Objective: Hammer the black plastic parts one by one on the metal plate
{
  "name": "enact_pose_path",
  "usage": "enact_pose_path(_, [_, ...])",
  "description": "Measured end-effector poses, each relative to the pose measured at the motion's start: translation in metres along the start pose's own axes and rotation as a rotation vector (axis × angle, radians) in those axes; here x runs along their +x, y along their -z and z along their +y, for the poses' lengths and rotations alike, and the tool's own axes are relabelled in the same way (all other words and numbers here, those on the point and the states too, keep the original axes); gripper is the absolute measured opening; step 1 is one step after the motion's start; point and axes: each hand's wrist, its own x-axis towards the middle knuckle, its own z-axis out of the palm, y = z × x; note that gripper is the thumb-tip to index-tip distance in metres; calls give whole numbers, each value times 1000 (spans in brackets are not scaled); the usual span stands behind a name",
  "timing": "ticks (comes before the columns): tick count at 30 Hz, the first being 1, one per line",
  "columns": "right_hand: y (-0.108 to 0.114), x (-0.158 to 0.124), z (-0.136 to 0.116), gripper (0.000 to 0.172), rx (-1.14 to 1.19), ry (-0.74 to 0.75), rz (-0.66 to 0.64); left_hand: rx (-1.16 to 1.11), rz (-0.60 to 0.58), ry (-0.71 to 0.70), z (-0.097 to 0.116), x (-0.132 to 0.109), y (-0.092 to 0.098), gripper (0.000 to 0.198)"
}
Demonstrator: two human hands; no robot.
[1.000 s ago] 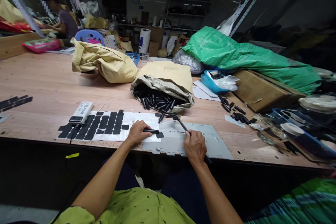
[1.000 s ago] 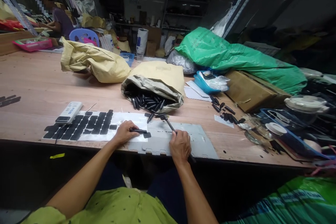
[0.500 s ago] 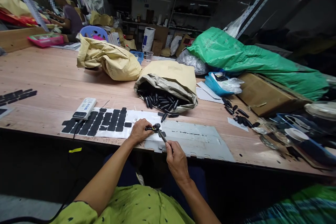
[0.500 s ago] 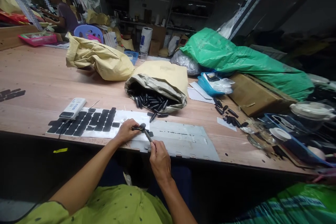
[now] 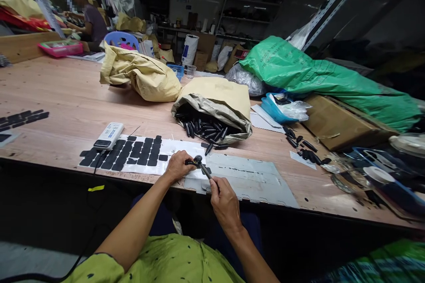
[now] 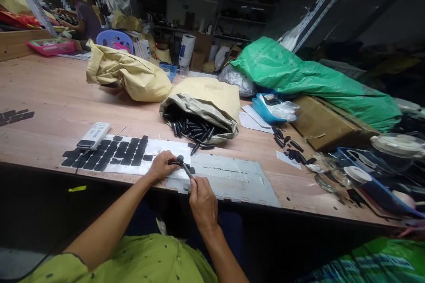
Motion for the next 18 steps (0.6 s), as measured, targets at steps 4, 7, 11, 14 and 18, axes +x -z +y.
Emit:
enact_pose_path(4, [5,0,1,34,24,-12,74,6,5,-7,0,0,0,9])
enact_pose_path(7, [4,-2,3,33,-6,-37,28,4,15,-17,0,0,0,9])
enact_pose_path(11, [4,0,11,31,-21,-74,-1,4,17,-29,-1,0,-1,10])
enact_pose_path(14, [10,13,22,30,-58,-102,68,10,5,-27,0,-2,0,10])
enact_pose_path(18, [21,34,49,25,-292,-172,129,45,1,-34,4,-4,3,11])
